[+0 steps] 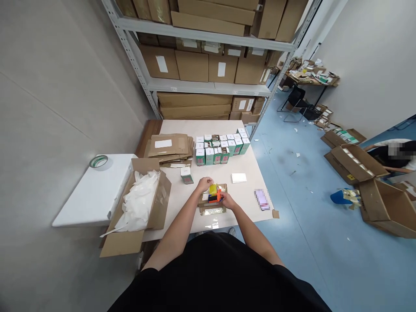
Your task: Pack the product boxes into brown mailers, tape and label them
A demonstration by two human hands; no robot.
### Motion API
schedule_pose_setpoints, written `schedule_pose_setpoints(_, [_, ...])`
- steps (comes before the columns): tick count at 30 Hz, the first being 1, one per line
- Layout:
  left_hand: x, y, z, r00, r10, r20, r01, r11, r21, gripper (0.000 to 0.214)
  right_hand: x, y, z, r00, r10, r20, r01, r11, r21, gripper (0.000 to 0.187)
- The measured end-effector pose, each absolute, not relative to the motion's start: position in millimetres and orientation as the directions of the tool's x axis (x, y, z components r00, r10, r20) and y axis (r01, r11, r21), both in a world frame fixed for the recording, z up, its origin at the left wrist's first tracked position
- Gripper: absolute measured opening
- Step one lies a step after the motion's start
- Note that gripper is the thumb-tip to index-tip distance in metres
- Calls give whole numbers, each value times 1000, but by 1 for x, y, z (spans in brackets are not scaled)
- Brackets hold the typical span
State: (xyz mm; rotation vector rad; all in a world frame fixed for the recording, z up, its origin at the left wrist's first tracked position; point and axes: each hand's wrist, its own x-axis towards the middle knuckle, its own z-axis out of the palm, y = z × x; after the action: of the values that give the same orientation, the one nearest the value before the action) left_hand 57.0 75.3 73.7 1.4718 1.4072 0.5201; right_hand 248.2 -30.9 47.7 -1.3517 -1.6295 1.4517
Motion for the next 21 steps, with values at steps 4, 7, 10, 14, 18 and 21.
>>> schedule_pose_setpoints(4, [57,69,78,229,937,-265,434,145,889,13,252,-27,47,-395,893,-217,166,-163,-973,41])
schedule_pose_setpoints(7, [57,63,81,202,955,-216,410,118,904,10,254,-21,45,-400,889,-222,139,-181,-974,39])
schedule_pose_setpoints(10, [52,59,89,103,987,-125,310,88,947,14,257,-15,43,-407,886,-221,144,-177,-974,42])
schedule_pose_setpoints(14, [37,64,111,-15,999,-28,201,31,979,18,262,-19,40,-454,854,-255,70,-251,-965,55])
schedule_pose_setpoints(18, [28,70,130,56,998,-42,242,28,970,15,264,-24,41,-447,854,-267,24,-287,-958,58])
schedule_pose_setpoints(21, [26,67,134,-20,997,-72,269,74,960,19,265,-23,47,-430,864,-262,67,-259,-964,56])
